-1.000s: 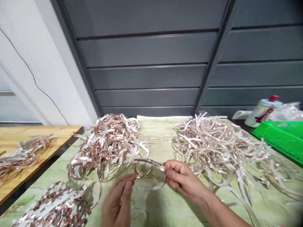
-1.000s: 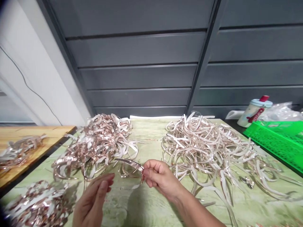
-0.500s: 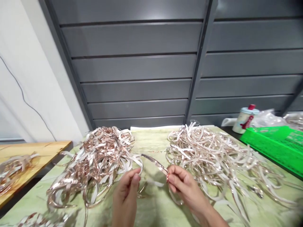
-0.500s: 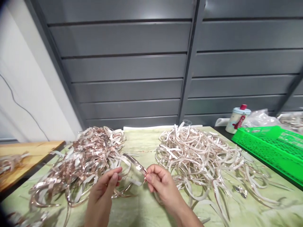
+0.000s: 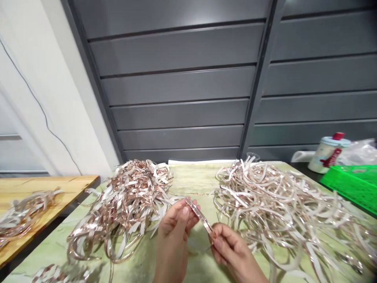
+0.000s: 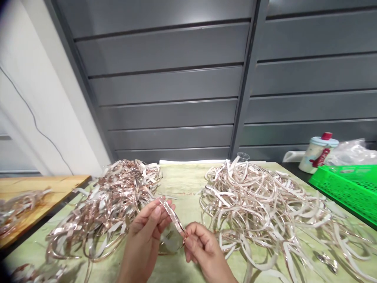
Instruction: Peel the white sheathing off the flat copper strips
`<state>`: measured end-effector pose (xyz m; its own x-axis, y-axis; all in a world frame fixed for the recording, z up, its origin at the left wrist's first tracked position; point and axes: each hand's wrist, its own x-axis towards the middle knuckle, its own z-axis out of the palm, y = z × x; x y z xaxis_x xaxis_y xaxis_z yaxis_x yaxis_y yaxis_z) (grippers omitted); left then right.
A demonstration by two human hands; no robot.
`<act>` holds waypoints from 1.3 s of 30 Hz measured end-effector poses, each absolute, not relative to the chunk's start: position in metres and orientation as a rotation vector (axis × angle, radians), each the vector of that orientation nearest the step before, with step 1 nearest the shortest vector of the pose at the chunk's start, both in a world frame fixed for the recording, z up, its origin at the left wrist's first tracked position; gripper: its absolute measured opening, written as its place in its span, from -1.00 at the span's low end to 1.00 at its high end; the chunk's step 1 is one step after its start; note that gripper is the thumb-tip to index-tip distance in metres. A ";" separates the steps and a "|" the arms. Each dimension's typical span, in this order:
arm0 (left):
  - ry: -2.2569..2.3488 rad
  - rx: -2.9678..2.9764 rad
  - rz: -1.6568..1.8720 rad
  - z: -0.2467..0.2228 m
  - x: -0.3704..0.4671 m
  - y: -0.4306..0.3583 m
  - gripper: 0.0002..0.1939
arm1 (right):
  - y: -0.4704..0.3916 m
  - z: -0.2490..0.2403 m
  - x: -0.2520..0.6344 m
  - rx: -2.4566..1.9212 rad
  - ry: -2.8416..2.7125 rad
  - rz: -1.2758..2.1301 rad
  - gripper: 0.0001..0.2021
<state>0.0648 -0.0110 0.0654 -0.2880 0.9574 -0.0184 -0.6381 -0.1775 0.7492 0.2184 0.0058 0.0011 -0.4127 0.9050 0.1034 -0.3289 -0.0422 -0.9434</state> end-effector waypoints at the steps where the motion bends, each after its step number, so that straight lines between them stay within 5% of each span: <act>1: 0.781 0.562 1.716 0.067 0.066 -0.010 -0.73 | 0.005 -0.002 0.216 -0.658 -1.190 1.732 -0.68; 8: 0.876 0.670 1.676 0.065 0.070 -0.005 -0.82 | -0.002 -0.008 0.199 -0.539 -0.863 2.134 -0.66; 16: 1.113 0.798 1.703 0.051 0.067 0.001 -0.78 | 0.002 -0.018 0.197 -0.565 -1.020 1.979 -0.61; 29: 0.863 0.713 1.531 0.052 0.050 0.001 -0.76 | 0.011 -0.003 0.207 -0.915 -1.310 1.343 -0.62; 39: 0.854 0.710 1.477 0.052 0.042 0.010 -0.76 | 0.000 0.014 0.213 -0.872 -1.588 1.472 -0.66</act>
<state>0.0424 0.0098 0.0520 -0.0856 0.9949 -0.0534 -0.5428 -0.0016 0.8398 0.2134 0.0001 0.0137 -0.4555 0.8853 0.0931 -0.0255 0.0916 -0.9955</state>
